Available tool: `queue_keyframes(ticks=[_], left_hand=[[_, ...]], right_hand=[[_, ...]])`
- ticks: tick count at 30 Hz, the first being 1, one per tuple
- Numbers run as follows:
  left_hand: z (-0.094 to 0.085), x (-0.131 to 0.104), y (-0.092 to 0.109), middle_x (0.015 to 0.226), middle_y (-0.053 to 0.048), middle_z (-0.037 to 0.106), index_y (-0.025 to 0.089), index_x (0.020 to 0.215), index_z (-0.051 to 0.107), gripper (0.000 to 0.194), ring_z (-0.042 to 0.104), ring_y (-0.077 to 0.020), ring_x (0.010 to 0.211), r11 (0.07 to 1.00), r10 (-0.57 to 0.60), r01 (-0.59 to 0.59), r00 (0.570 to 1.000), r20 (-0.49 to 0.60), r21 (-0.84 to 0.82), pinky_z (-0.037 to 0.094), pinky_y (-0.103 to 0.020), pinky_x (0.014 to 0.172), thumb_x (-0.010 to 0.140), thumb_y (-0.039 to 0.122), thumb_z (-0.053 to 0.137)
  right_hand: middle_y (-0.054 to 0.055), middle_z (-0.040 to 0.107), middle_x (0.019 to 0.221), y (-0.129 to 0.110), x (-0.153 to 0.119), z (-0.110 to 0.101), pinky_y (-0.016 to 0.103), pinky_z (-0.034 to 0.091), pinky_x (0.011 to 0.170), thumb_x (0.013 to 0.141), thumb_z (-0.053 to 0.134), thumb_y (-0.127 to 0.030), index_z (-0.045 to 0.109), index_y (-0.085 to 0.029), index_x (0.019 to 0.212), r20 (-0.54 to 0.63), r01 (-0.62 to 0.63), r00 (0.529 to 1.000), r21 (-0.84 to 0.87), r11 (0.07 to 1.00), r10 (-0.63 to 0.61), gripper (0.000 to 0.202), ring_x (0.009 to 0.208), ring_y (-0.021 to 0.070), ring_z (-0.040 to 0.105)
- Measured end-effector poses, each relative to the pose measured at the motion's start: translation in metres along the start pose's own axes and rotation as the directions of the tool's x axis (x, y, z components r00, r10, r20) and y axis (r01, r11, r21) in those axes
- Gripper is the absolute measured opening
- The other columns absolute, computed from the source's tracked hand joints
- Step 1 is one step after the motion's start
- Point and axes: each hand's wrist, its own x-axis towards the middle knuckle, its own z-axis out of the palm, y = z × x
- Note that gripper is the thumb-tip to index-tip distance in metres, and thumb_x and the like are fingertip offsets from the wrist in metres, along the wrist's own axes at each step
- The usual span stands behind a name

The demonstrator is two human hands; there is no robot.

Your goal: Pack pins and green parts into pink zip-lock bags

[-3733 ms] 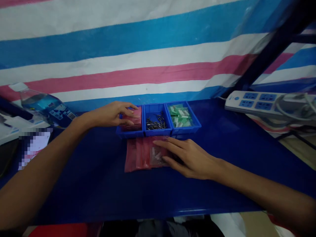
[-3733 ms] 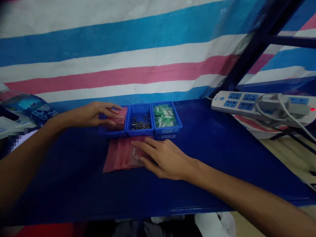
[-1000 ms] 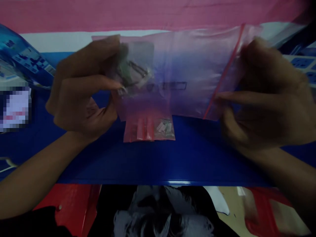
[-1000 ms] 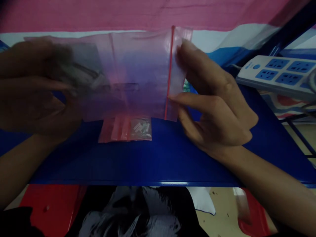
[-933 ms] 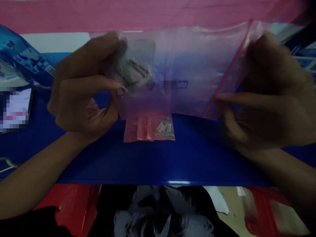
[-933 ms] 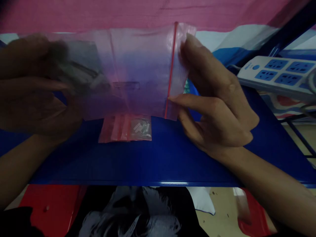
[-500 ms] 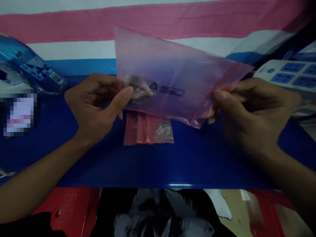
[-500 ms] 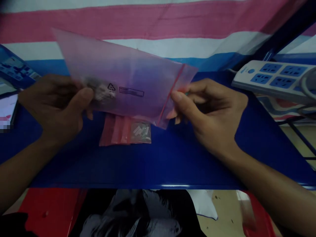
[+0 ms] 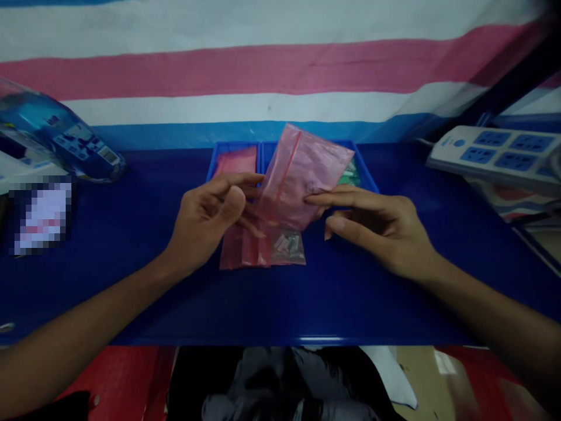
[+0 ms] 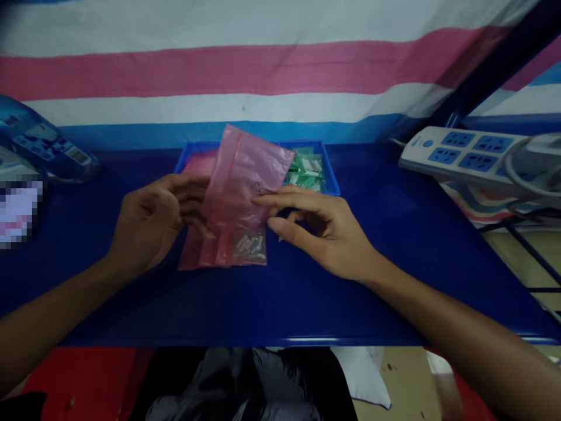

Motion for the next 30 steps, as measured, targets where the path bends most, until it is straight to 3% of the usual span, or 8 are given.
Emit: queue_keyframes(ticks=[2,8,14,18,21,24,27,30], left_hand=[[-0.001,0.001,0.001,0.096,-0.005,0.074,0.025,0.116,0.068,0.042,0.074,-0.0214,0.071,0.997,-0.015,0.015,1.000,-0.003,0.072,0.065,-0.033,0.056,0.081,0.046,0.075],[-0.016,0.013,-0.002,0.072,0.000,0.072,0.021,0.088,0.074,0.015,0.070,-0.0155,0.059,0.983,0.074,-0.039,0.979,-0.189,0.180,0.065,-0.029,0.062,0.078,0.030,0.078],[-0.049,0.038,-0.005,0.082,-0.001,0.074,0.018,0.094,0.072,0.022,0.070,-0.0155,0.069,0.953,0.164,-0.051,0.916,-0.367,0.298,0.061,-0.030,0.072,0.076,0.031,0.077],[-0.066,0.046,-0.007,0.087,-0.001,0.074,0.024,0.118,0.068,0.036,0.067,-0.0179,0.080,0.746,0.250,-0.022,0.935,-0.250,0.666,0.054,-0.035,0.081,0.084,0.034,0.068],[-0.074,0.048,-0.007,0.091,-0.002,0.074,0.027,0.104,0.074,0.024,0.063,-0.0210,0.085,0.605,0.312,-0.052,0.934,-0.176,0.795,0.050,-0.040,0.084,0.088,0.035,0.058],[-0.081,0.052,-0.007,0.093,-0.001,0.074,0.028,0.087,0.076,0.024,0.058,-0.0244,0.093,0.571,0.258,-0.082,0.963,-0.084,0.817,0.047,-0.044,0.088,0.090,0.034,0.053],[-0.088,0.055,-0.009,0.093,-0.001,0.073,0.028,0.087,0.075,0.028,0.056,-0.0253,0.098,0.573,0.211,-0.101,0.977,-0.027,0.813,0.044,-0.050,0.094,0.092,0.033,0.047],[-0.089,0.056,-0.013,0.105,-0.004,0.069,0.026,0.091,0.074,0.027,0.054,-0.0275,0.108,0.494,0.273,-0.156,0.962,0.018,0.856,0.040,-0.055,0.103,0.093,0.042,0.052]], right_hand=[[0.005,0.067,0.126,0.000,0.000,0.000,0.028,0.058,0.071,0.089,0.067,-0.024,0.064,-0.032,0.130,0.010,-0.024,1.000,0.045,0.999,0.023,0.042,0.097,0.0178,0.067],[0.007,0.054,0.142,-0.002,0.002,0.000,0.032,0.059,0.070,0.090,0.065,-0.023,0.054,-0.031,0.139,0.017,-0.008,1.000,0.208,0.978,0.005,0.051,0.103,0.0203,0.063],[0.008,0.067,0.111,0.003,0.005,-0.003,0.030,0.057,0.066,0.091,0.064,-0.027,0.062,-0.025,0.130,-0.019,-0.045,0.999,0.203,0.978,0.050,0.039,0.086,0.0169,0.062],[0.006,0.067,0.103,0.006,0.006,-0.001,0.028,0.056,0.062,0.091,0.065,-0.030,0.066,-0.024,0.121,-0.009,-0.060,0.998,0.167,0.984,0.063,0.031,0.078,0.0143,0.061],[0.006,0.067,0.100,0.006,0.007,0.002,0.025,0.056,0.059,0.091,0.064,-0.029,0.069,-0.024,0.115,-0.013,-0.044,0.999,0.127,0.991,0.046,0.025,0.074,0.0128,0.061],[0.006,0.066,0.101,0.007,0.007,0.003,0.025,0.056,0.058,0.092,0.062,-0.029,0.070,-0.024,0.113,-0.022,-0.022,0.999,0.105,0.994,0.024,0.022,0.074,0.0125,0.061],[0.006,0.066,0.101,0.010,0.007,0.003,0.026,0.056,0.058,0.093,0.060,-0.029,0.070,-0.024,0.111,-0.033,-0.022,0.999,0.089,0.996,0.025,0.021,0.074,0.0131,0.062],[0.006,0.066,0.100,0.012,0.006,0.002,0.027,0.055,0.059,0.094,0.059,-0.029,0.070,-0.024,0.110,-0.027,-0.031,0.999,0.030,0.999,0.031,0.020,0.073,0.0133,0.062]])
